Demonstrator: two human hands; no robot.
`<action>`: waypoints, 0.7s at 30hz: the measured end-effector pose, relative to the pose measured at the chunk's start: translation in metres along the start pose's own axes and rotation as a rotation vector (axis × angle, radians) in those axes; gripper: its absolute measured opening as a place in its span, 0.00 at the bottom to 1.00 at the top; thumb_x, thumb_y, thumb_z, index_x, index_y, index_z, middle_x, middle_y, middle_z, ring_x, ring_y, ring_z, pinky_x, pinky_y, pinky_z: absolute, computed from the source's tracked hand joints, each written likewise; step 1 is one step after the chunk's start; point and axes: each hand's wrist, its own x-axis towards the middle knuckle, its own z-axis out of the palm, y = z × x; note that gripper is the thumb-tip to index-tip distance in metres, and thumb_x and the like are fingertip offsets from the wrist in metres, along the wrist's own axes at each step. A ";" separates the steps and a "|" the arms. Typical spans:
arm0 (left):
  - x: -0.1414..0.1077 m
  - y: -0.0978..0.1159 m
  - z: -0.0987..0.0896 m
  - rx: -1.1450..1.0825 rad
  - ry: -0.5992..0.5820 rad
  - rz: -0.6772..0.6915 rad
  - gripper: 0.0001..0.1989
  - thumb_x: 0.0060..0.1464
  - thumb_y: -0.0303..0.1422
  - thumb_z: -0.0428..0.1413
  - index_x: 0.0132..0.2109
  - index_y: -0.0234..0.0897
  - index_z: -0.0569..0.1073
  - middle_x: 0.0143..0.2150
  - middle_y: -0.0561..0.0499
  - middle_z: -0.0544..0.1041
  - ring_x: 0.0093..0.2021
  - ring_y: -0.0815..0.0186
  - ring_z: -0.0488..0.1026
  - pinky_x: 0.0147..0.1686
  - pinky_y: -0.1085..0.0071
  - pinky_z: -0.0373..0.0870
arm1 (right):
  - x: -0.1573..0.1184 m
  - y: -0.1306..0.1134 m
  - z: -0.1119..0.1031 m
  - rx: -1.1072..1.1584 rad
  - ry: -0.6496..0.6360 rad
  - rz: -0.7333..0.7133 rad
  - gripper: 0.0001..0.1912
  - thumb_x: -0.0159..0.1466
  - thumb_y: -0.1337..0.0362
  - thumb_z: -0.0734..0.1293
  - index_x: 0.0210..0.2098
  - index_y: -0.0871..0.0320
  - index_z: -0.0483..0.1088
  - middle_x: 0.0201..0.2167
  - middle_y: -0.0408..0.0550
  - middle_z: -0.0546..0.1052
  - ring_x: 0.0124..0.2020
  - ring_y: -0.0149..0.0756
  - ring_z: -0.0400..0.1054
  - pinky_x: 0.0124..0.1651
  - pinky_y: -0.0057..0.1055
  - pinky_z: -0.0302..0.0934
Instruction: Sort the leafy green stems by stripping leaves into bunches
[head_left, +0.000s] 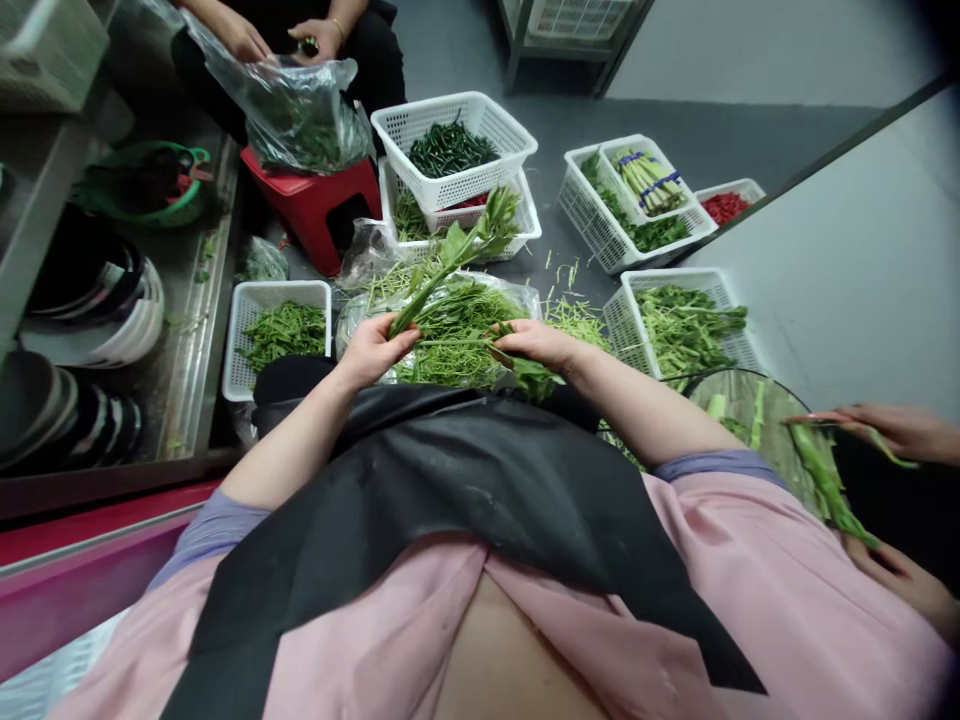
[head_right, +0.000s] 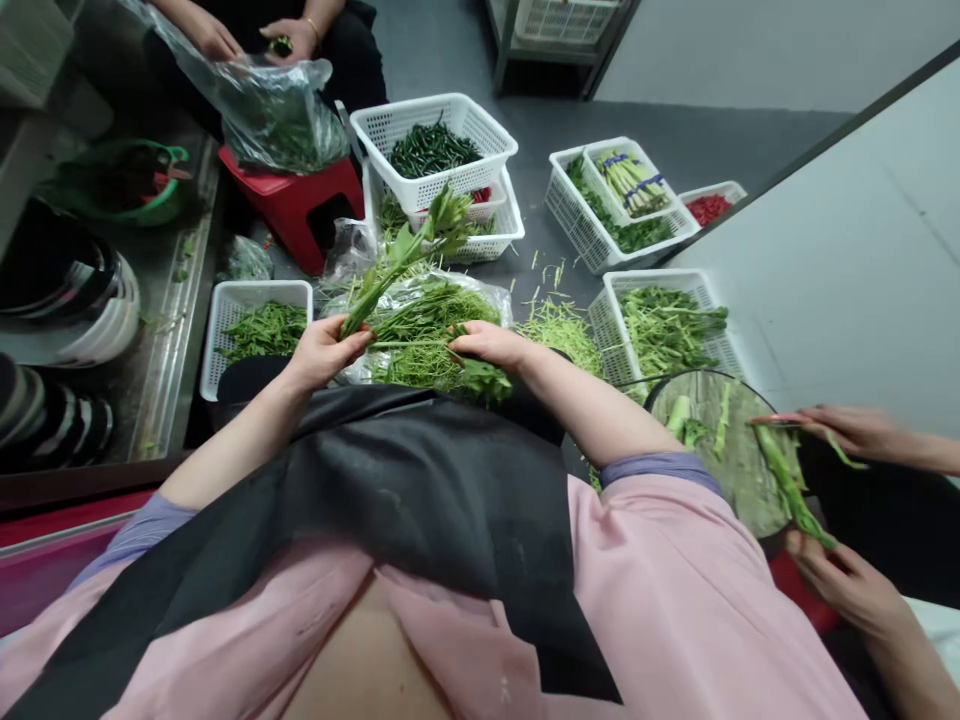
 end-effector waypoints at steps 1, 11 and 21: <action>-0.001 0.001 0.002 0.051 0.014 0.018 0.19 0.45 0.46 0.61 0.33 0.33 0.72 0.20 0.57 0.65 0.20 0.74 0.58 0.20 0.75 0.54 | 0.003 0.004 0.005 -0.001 0.085 -0.056 0.08 0.52 0.65 0.69 0.27 0.61 0.66 0.19 0.37 0.69 0.19 0.24 0.60 0.23 0.22 0.55; -0.006 0.002 0.000 0.105 -0.012 -0.036 0.17 0.47 0.45 0.59 0.32 0.34 0.70 0.20 0.57 0.64 0.21 0.73 0.58 0.21 0.75 0.55 | 0.015 0.029 -0.030 0.241 0.927 -0.382 0.12 0.59 0.60 0.63 0.25 0.53 0.55 0.14 0.31 0.53 0.15 0.25 0.48 0.20 0.24 0.50; 0.002 -0.003 0.016 0.049 -0.118 -0.128 0.15 0.47 0.42 0.60 0.31 0.34 0.68 0.18 0.59 0.61 0.18 0.75 0.55 0.19 0.76 0.49 | 0.030 -0.012 0.029 -0.930 -0.055 -0.516 0.09 0.60 0.61 0.66 0.35 0.61 0.74 0.36 0.52 0.76 0.38 0.36 0.70 0.44 0.33 0.63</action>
